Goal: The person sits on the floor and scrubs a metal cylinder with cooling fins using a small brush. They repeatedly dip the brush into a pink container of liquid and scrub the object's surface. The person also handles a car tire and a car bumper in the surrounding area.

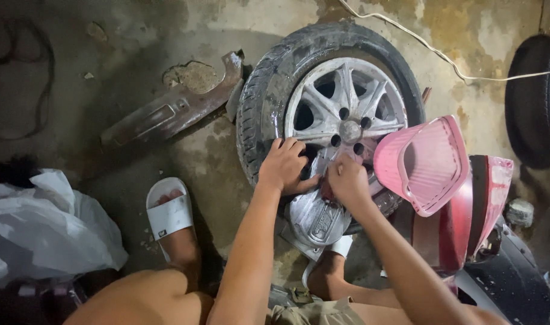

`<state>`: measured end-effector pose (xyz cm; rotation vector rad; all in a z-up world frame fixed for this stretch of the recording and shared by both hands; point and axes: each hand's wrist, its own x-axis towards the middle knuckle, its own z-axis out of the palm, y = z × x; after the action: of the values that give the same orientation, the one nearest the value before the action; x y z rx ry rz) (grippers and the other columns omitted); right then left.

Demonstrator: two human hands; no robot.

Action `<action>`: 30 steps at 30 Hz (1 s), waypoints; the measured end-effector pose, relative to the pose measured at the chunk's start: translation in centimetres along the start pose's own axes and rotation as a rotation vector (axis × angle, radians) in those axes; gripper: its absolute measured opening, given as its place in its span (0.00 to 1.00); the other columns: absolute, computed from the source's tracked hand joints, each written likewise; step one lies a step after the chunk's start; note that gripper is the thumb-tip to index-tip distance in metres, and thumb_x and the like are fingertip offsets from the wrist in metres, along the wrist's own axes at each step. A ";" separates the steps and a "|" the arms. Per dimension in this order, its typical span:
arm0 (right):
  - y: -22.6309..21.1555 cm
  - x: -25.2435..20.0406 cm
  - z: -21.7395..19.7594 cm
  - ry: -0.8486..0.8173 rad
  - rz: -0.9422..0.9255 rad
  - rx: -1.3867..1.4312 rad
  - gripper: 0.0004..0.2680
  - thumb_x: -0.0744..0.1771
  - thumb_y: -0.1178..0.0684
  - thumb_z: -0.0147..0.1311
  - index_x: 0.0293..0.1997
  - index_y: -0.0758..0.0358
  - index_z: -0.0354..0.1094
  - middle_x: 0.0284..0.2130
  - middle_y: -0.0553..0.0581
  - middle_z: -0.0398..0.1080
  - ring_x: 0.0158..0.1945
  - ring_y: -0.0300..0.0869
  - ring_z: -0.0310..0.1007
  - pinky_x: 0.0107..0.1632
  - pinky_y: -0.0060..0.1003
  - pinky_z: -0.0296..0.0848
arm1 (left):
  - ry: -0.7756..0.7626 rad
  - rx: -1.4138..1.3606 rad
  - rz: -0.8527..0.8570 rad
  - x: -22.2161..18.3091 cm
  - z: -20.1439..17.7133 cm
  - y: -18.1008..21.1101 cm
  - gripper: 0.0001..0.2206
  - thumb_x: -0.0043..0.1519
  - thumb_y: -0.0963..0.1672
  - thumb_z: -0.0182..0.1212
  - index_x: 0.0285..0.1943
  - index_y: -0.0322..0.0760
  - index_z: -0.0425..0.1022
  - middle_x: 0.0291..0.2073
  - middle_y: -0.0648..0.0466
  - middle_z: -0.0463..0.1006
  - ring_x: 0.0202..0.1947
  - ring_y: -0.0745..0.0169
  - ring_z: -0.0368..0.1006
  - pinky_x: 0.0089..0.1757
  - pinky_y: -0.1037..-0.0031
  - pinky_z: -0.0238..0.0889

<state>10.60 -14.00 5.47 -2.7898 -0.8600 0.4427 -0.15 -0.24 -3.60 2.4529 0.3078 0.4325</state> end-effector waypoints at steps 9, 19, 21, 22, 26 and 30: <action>3.3 4.0 4.0 0.050 -0.036 -0.077 0.10 0.67 0.47 0.49 0.38 0.62 0.73 0.30 0.68 0.75 0.41 0.62 0.77 0.46 0.56 0.74 | 0.046 0.066 0.040 0.2 1.4 -0.9 0.24 0.47 0.64 0.59 0.29 0.50 0.80 0.43 0.59 0.75 0.51 0.57 0.67 0.49 0.59 0.57; 8.2 5.4 8.9 0.202 -0.163 -0.167 0.06 0.62 0.50 0.54 0.32 0.59 0.74 0.23 0.66 0.74 0.33 0.61 0.79 0.37 0.52 0.76 | -0.002 0.063 0.054 0.4 1.8 -1.7 0.27 0.46 0.66 0.57 0.29 0.49 0.82 0.42 0.56 0.80 0.49 0.55 0.73 0.48 0.57 0.62; 11.9 7.9 10.8 0.282 -0.530 -0.783 0.03 0.62 0.53 0.54 0.28 0.55 0.72 0.24 0.60 0.73 0.30 0.53 0.76 0.37 0.44 0.73 | -0.090 0.195 0.063 0.9 7.7 -3.8 0.15 0.54 0.56 0.62 0.32 0.47 0.82 0.47 0.58 0.78 0.56 0.53 0.69 0.53 0.53 0.62; 9.7 8.1 9.6 0.284 -0.513 -0.771 0.03 0.62 0.53 0.54 0.28 0.55 0.72 0.24 0.60 0.73 0.30 0.53 0.76 0.37 0.44 0.73 | -0.103 0.202 0.078 0.3 3.4 -2.5 0.15 0.54 0.56 0.62 0.32 0.47 0.82 0.47 0.58 0.78 0.56 0.53 0.69 0.53 0.53 0.62; 4.1 6.3 -0.1 0.252 -0.170 -0.138 0.08 0.67 0.48 0.53 0.36 0.59 0.73 0.24 0.64 0.74 0.32 0.60 0.79 0.35 0.52 0.74 | -0.071 0.004 0.026 0.4 -3.0 0.9 0.25 0.49 0.64 0.58 0.32 0.48 0.83 0.44 0.55 0.80 0.53 0.55 0.72 0.50 0.58 0.62; -1.7 -1.4 -15.3 0.126 -0.088 -0.018 0.12 0.68 0.34 0.52 0.47 0.46 0.70 0.29 0.54 0.78 0.41 0.54 0.80 0.45 0.50 0.76 | -0.099 0.071 -0.032 0.4 -3.2 1.5 0.23 0.51 0.64 0.57 0.32 0.50 0.82 0.44 0.61 0.80 0.54 0.58 0.71 0.53 0.59 0.60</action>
<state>13.76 -14.85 20.60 -2.7483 -0.9578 0.2434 -0.76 0.46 -0.19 2.5248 0.3250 0.2902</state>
